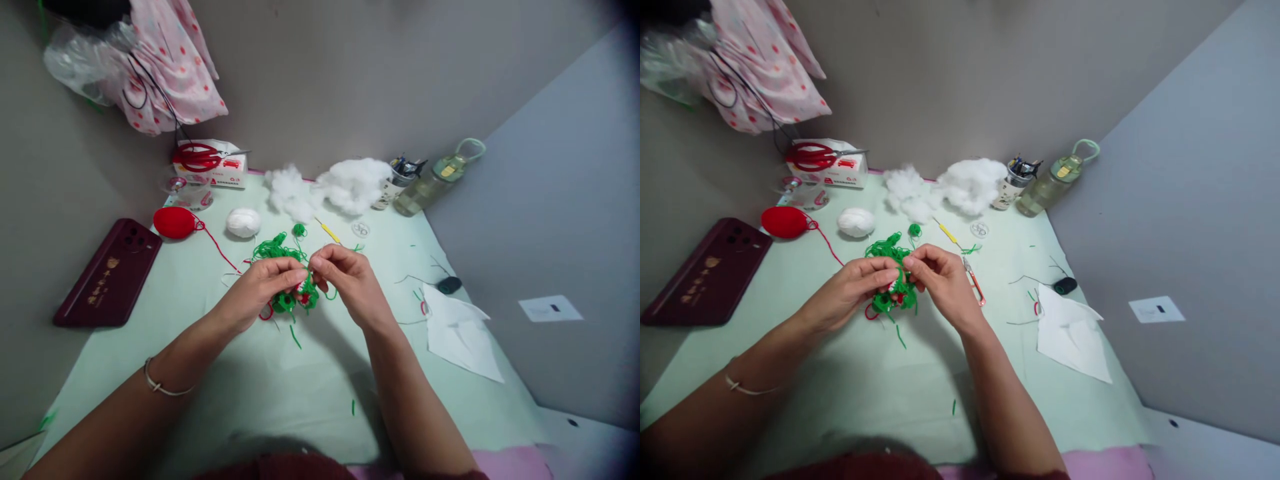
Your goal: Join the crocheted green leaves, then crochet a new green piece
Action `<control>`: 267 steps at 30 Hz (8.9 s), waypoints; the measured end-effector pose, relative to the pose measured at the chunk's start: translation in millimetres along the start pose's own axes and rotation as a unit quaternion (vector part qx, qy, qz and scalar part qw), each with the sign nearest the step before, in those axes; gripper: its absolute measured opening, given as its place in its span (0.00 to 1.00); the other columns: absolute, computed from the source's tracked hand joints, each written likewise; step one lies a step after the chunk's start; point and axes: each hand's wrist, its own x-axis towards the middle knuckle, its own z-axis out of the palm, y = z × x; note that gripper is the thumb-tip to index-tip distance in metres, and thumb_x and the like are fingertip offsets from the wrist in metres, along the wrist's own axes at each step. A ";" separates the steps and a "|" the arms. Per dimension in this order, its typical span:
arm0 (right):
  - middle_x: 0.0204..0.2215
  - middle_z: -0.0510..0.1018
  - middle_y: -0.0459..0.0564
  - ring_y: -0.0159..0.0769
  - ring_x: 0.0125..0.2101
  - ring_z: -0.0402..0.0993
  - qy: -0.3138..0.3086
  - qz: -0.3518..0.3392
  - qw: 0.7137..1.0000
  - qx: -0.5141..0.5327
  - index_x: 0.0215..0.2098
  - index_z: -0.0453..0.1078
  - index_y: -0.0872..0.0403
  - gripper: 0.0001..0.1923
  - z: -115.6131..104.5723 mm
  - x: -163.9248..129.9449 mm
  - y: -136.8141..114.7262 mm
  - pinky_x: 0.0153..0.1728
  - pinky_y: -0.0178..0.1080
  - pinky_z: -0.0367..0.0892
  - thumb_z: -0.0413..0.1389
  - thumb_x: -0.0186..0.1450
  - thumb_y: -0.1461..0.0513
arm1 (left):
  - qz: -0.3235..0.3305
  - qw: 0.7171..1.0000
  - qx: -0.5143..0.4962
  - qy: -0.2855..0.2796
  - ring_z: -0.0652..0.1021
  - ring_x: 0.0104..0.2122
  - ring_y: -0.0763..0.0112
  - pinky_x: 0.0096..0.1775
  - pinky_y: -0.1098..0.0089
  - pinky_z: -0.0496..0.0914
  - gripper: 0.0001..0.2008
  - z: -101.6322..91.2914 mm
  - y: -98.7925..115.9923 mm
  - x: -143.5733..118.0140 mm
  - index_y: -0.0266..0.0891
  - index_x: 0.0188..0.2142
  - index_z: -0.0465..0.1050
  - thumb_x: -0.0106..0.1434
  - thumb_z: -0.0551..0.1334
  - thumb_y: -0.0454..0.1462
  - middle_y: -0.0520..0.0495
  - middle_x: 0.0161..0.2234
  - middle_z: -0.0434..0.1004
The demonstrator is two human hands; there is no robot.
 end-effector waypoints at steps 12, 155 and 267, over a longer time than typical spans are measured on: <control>0.23 0.73 0.43 0.24 0.21 0.60 0.148 0.063 0.975 0.152 0.22 0.69 0.54 0.13 -17.2 -10.8 35.7 0.20 0.31 0.55 0.66 0.54 0.57 | -0.092 0.993 -0.076 -0.014 0.74 0.26 0.73 0.31 0.72 0.65 0.17 19.5 -42.0 -16.5 0.37 0.27 0.70 0.62 0.69 0.46 0.53 0.24 0.67; 0.56 0.77 0.52 0.40 0.51 0.77 -0.185 0.030 0.970 -0.153 0.59 0.70 0.47 0.28 -16.8 -37.0 52.2 0.54 0.44 0.72 0.68 0.63 0.54 | -0.106 0.965 -0.230 0.062 0.79 0.26 0.74 0.32 0.74 0.77 0.12 -3.1 -58.8 -26.2 0.36 0.39 0.74 0.59 0.73 0.37 0.51 0.28 0.77; 0.26 0.74 0.45 0.30 0.27 0.67 0.020 -0.052 0.985 -0.164 0.31 0.77 0.52 0.12 15.8 -51.4 49.8 0.31 0.35 0.65 0.55 0.71 0.61 | 0.204 0.908 0.351 0.105 0.78 0.36 0.66 0.47 0.66 0.72 0.20 13.6 -73.7 -35.6 0.42 0.60 0.75 0.75 0.51 0.34 0.50 0.31 0.79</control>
